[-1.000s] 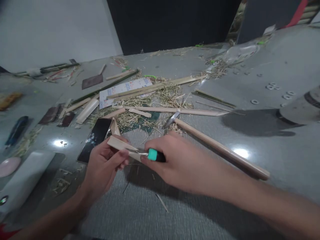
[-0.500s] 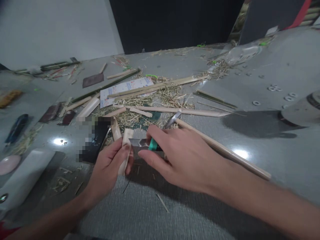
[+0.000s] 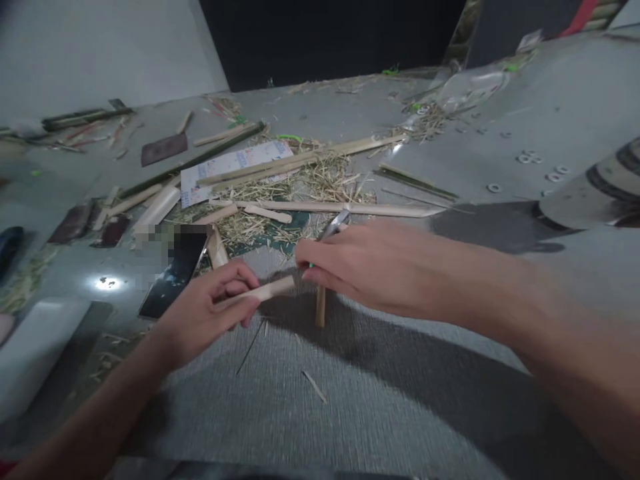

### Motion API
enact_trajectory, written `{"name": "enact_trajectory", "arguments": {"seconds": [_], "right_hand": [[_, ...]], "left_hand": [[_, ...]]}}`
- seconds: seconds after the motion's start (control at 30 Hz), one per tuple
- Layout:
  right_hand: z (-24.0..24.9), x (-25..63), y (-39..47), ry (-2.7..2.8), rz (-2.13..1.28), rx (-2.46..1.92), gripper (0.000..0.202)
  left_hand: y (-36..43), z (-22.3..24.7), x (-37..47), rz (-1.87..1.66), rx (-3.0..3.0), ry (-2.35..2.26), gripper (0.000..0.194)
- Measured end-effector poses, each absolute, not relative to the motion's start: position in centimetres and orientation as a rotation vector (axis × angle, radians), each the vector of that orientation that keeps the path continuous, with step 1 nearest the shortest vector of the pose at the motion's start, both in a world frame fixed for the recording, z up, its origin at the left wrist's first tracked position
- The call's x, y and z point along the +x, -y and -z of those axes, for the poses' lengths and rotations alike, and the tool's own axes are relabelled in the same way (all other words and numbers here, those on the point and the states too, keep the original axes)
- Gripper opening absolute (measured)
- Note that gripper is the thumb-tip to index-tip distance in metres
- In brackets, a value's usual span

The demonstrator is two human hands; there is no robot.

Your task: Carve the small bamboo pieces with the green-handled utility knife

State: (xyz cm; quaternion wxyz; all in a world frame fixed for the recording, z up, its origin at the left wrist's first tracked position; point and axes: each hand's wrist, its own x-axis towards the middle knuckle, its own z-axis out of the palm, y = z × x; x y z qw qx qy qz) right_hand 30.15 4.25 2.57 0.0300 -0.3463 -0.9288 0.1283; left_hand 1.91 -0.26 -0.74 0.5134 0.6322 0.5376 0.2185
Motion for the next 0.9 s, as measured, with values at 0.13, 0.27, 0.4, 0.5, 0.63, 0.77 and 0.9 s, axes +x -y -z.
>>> {"name": "enact_trajectory", "arguments": {"seconds": [0.13, 0.27, 0.4, 0.5, 0.63, 0.77, 0.9], "right_hand": [[-2.9, 29.8, -4.1, 3.017, -0.516, -0.783, 0.030], [-2.9, 28.7, -3.5, 3.086, -0.193, -0.741, 0.019], [-2.5, 27.9, -3.2, 3.129, -0.080, -0.734, 0.011], [-2.0, 27.7, -3.3, 3.126, -0.118, -0.689, 0.011], [-1.0, 27.6, -3.2, 3.068, -0.067, -0.679, 0.014], [-0.4, 27.4, -2.9, 3.069, -0.053, -0.685, 0.018], [-0.2, 27.1, -2.7, 3.064, -0.175, -0.678, 0.015]], "left_hand": [[-0.3, 0.0, 1.5, -0.483, 1.662, -1.343, 0.020], [-0.1, -0.7, 2.1, -0.365, 1.769, -1.382, 0.021], [-0.2, -1.9, 2.7, -0.220, 1.984, -1.313, 0.021], [-1.0, -3.1, 3.0, -0.081, 2.100, -1.232, 0.022], [-2.4, -4.5, 3.7, 0.044, 2.271, -1.159, 0.025], [-3.3, -5.5, 4.4, 0.236, 2.369, -1.012, 0.028], [-3.6, -5.8, 4.8, 0.364, 2.419, -0.966, 0.025]]}}
